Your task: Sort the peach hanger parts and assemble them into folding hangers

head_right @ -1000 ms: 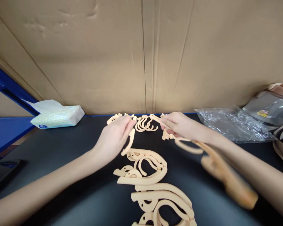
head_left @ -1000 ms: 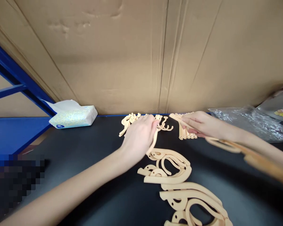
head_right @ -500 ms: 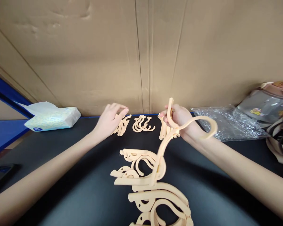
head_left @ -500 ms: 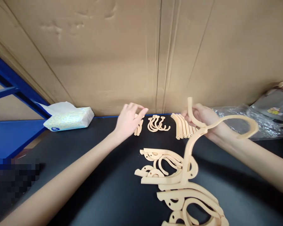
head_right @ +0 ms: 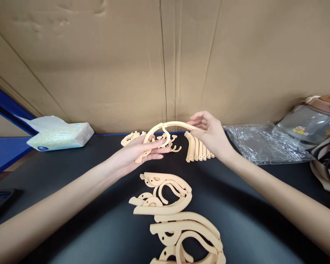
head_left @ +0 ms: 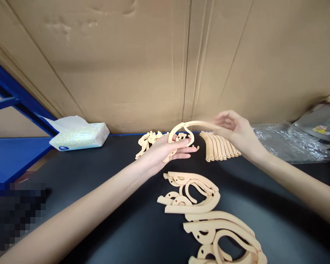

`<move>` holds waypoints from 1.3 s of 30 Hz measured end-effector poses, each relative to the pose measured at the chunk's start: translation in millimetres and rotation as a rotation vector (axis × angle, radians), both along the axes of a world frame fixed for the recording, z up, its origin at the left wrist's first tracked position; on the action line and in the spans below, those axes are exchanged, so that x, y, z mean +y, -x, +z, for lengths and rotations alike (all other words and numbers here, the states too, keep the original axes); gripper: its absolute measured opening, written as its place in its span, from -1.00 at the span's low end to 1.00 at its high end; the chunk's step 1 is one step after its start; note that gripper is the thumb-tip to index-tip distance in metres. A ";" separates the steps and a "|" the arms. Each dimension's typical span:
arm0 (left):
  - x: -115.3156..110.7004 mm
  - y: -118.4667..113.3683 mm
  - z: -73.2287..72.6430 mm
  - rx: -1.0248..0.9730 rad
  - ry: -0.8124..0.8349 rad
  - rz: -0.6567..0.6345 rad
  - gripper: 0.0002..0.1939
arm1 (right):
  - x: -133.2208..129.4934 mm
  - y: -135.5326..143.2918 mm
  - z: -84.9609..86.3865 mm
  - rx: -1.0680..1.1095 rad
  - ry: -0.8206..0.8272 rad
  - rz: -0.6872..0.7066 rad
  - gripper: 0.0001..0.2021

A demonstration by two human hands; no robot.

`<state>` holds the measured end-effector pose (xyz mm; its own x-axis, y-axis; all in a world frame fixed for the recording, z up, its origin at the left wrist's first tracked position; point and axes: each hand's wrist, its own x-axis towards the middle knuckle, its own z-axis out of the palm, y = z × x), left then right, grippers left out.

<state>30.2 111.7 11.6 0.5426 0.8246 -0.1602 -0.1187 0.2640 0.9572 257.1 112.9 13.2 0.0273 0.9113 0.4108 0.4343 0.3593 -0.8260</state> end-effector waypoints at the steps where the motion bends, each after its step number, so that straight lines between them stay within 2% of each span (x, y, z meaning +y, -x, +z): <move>1: -0.5 -0.5 -0.6 0.009 0.005 0.013 -0.77 | -1.2 0.8 -0.8 -0.188 -0.046 -0.018 -0.74; 3: -2.4 -2.0 -0.9 0.021 0.025 0.018 -0.77 | -5.3 3.4 -1.0 -0.539 -0.111 -0.073 -0.78; 5: -5.0 -3.7 0.4 0.011 0.056 -0.023 -0.75 | -10.4 6.9 -0.7 -0.791 -0.139 -0.107 -0.78; 9: -10.0 -5.7 6.3 -0.039 0.218 -0.144 -0.81 | -18.9 12.6 -2.5 -1.068 -0.299 -0.106 -0.69; 12: -11.5 -4.7 10.7 -0.095 0.373 -0.229 -0.85 | -22.4 14.4 -4.2 -1.166 -0.400 -0.112 -0.65; 15: -9.7 -1.5 13.1 -0.067 0.383 -0.272 -0.82 | -25.1 15.7 -0.9 -1.144 -0.306 -0.066 -0.64; 20: -6.2 -0.4 16.6 0.071 0.335 -0.272 -0.82 | -26.8 16.0 15.6 -0.930 -0.076 0.053 -0.61; 22: -8.3 -2.8 16.7 0.118 0.291 -0.235 -0.86 | -23.0 11.2 21.6 -0.822 0.012 0.128 -0.59; 25: -13.8 -5.6 14.2 0.295 0.127 -0.127 -0.83 | -9.2 -5.0 24.6 -0.641 0.145 0.212 -0.57; 27: -15.7 -5.6 12.2 0.389 0.043 -0.108 -0.76 | 3.6 -19.1 21.7 -0.588 0.190 0.123 -0.61; 30: -12.5 -3.0 10.7 0.372 0.006 -0.086 -0.64 | 20.7 -34.8 12.0 -0.532 0.272 -0.043 -0.71; 33: -4.1 1.1 10.7 0.205 0.099 -0.062 -0.50 | 29.1 -37.6 1.2 -0.539 0.333 -0.125 -0.78; 35: 1.7 3.9 10.7 0.113 0.189 -0.069 -0.43 | 30.0 -34.3 -4.3 -0.588 0.334 -0.147 -0.73; 39: 7.7 7.0 11.5 0.084 0.232 -0.018 -0.44 | 28.1 -26.3 -12.1 -0.750 0.294 -0.198 -0.68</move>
<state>23.2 119.4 23.1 0.5333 0.7507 -0.3898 -0.0342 0.4796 0.8768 283.4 141.0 1.1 0.0123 0.9915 0.1295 0.9399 0.0327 -0.3399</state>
